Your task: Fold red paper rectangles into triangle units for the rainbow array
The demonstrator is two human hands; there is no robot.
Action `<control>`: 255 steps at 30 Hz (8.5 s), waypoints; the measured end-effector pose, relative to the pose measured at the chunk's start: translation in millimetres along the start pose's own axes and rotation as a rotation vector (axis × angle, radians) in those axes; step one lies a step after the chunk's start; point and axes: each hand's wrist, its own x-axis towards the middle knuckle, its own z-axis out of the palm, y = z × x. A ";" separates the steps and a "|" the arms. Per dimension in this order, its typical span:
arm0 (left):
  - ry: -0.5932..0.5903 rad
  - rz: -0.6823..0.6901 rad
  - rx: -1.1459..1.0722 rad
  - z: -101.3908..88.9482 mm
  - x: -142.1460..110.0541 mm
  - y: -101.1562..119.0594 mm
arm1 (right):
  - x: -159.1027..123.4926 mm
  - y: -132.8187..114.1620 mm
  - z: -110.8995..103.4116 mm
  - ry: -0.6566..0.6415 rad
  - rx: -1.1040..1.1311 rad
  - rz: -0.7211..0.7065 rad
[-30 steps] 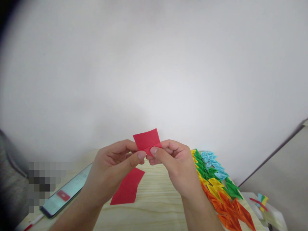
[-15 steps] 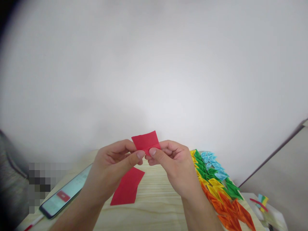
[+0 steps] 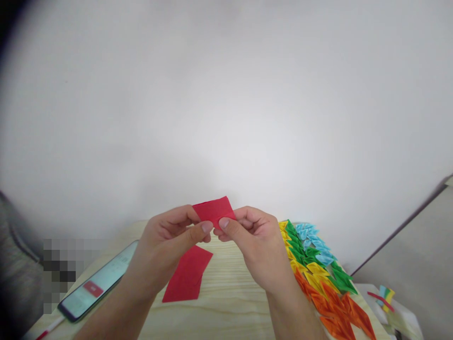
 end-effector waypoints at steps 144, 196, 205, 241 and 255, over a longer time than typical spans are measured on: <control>-0.075 -0.075 0.035 -9.9 11.2 -7.3 | -2.2 -11.9 0.4 -0.013 -0.325 0.025; -0.251 0.260 0.399 -33.2 5.9 4.6 | 3.7 -3.1 -8.5 -0.249 -0.025 0.096; -0.108 0.171 0.263 -26.3 6.9 -9.0 | 2.5 -2.4 -3.2 -0.204 -0.027 0.064; 0.032 0.223 0.182 -11.7 3.5 -9.4 | 2.8 0.4 1.0 -0.237 0.042 0.129; 0.066 0.230 0.179 -10.4 5.6 -8.8 | -0.4 -1.4 3.9 -0.216 -0.106 0.120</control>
